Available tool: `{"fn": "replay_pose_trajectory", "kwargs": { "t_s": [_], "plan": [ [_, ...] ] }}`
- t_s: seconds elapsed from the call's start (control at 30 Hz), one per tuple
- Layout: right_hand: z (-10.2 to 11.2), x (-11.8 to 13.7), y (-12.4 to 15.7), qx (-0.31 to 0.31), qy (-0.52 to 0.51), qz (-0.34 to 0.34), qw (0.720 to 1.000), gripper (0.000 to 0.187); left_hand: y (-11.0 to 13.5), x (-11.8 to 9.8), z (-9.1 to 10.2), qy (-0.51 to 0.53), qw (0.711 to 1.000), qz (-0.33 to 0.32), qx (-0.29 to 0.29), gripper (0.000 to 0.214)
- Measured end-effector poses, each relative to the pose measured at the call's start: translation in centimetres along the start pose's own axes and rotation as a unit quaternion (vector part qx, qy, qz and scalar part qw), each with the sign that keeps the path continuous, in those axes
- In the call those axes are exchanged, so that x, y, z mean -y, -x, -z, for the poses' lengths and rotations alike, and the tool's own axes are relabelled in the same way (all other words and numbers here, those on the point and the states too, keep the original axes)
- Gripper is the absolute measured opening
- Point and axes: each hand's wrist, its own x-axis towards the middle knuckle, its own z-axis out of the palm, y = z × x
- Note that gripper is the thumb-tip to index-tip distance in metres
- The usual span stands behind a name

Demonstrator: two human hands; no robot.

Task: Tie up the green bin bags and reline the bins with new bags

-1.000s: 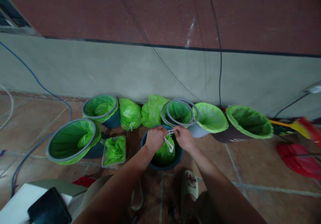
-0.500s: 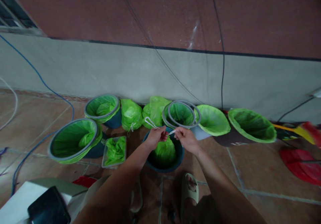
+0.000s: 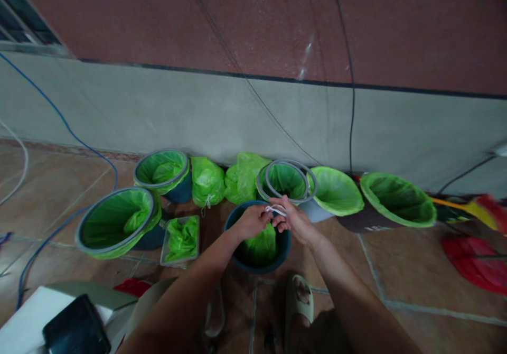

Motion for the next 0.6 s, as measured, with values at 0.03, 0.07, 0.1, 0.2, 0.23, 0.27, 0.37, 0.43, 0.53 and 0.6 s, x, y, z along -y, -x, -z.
{"fn": "replay_pose_trajectory", "kwargs": {
  "t_s": [0.03, 0.07, 0.1, 0.2, 0.23, 0.27, 0.37, 0.43, 0.53, 0.6],
  "plan": [
    [-0.02, -0.15, -0.02, 0.001, 0.013, -0.017, 1.0, 0.059, 0.06, -0.1, -0.02, -0.009, 1.0, 0.001, -0.008, 0.025],
    [-0.04, -0.32, -0.08, -0.001, 0.03, -0.027, 0.999, 0.06, 0.08, -0.12, -0.05, -0.011, 1.0, 0.005, -0.019, 0.024],
    [-0.07, -0.49, -0.17, -0.005, 0.047, -0.028, 0.998, 0.059, 0.04, -0.09, -0.11, -0.008, 0.999, 0.012, -0.032, 0.023],
    [-0.13, -0.86, -0.44, -0.02, 0.061, -0.02, 0.998, 0.055, -0.31, 0.26, -0.33, 0.05, 0.995, 0.06, -0.068, 0.02],
    [-0.16, -0.89, -0.47, -0.024, 0.053, -0.019, 0.998, 0.053, -0.45, 0.37, -0.37, 0.091, 0.989, 0.085, -0.083, 0.019],
    [-0.19, -0.88, -0.45, -0.027, 0.043, -0.018, 0.999, 0.051, -0.57, 0.44, -0.38, 0.14, 0.979, 0.112, -0.101, 0.017],
    [-0.32, -0.66, -0.1, -0.022, 0.015, -0.018, 0.999, 0.047, -0.65, 0.45, -0.22, 0.273, 0.933, 0.179, -0.151, 0.004],
    [-0.41, -0.55, 0.2, -0.009, 0.015, -0.032, 0.999, 0.042, -0.52, 0.41, -0.07, 0.295, 0.919, 0.195, -0.173, 0.005],
    [-0.49, -0.65, 0.37, 0.035, 0.06, -0.076, 0.995, 0.027, -0.33, 0.53, 0.05, 0.239, 0.936, 0.173, -0.192, 0.007],
    [-0.48, -0.88, 0.28, 0.062, 0.111, -0.094, 0.987, 0.018, -0.3, 0.7, 0.1, 0.167, 0.956, 0.152, -0.189, 0.006]
  ]
}}
